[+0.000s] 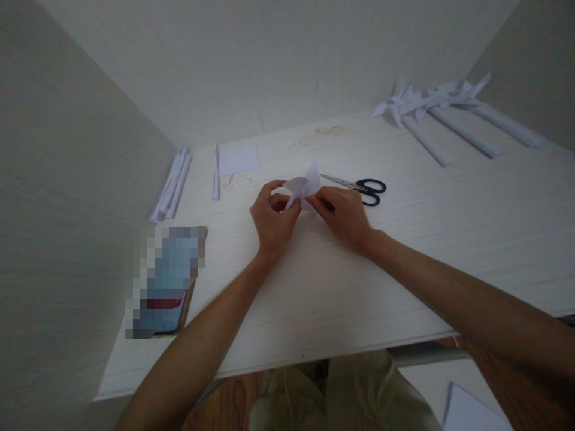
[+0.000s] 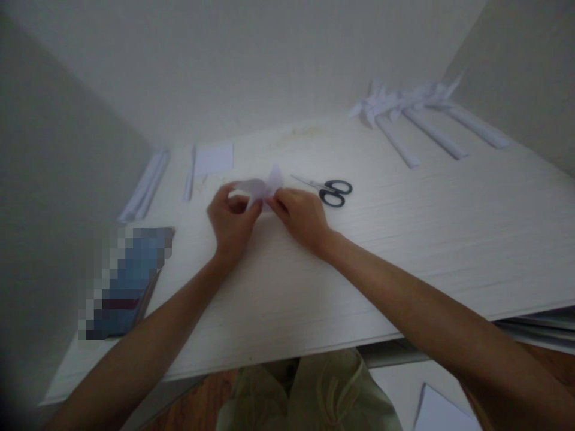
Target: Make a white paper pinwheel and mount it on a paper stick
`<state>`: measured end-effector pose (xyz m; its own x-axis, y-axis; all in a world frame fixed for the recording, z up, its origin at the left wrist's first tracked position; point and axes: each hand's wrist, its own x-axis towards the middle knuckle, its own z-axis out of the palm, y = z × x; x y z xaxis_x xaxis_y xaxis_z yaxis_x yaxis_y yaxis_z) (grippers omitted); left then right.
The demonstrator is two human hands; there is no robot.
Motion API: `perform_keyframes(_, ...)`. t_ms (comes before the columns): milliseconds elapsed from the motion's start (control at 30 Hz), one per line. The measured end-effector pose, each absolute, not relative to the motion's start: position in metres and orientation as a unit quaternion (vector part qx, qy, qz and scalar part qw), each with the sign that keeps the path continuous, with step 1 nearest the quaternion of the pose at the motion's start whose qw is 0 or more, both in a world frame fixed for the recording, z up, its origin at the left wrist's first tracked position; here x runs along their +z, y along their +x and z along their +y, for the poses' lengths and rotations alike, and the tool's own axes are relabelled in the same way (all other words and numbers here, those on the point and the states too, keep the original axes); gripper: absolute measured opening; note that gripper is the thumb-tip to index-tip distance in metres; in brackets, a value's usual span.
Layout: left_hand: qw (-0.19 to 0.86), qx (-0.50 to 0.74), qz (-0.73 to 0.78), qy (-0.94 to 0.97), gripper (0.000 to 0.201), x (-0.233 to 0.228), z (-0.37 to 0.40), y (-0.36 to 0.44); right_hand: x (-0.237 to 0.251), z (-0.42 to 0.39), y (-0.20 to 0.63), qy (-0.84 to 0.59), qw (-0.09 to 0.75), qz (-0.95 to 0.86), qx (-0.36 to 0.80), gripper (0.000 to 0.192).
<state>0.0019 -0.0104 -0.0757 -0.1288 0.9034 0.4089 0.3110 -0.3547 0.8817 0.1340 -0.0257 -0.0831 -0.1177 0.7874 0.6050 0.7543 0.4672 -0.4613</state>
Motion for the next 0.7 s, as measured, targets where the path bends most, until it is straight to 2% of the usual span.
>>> perform_keyframes(233,0.272,0.556,0.497,0.608,0.032,-0.0774,-0.0103,0.0014,-0.0861,-0.0239,0.1342,-0.514,0.44,-0.736,0.015,0.022)
perform_keyframes(467,0.26,0.55,0.498,0.618,0.032,-0.0771,-0.0108,0.0027,-0.0853,-0.0239,0.1329,-0.536,0.426,-0.729,-0.007,0.034)
perform_keyframes(700,0.265,0.552,0.491,0.619,0.032,-0.0771,-0.0114,0.0019,-0.0863,-0.0229,0.1346,-0.518,0.435,-0.737,0.007,0.021)
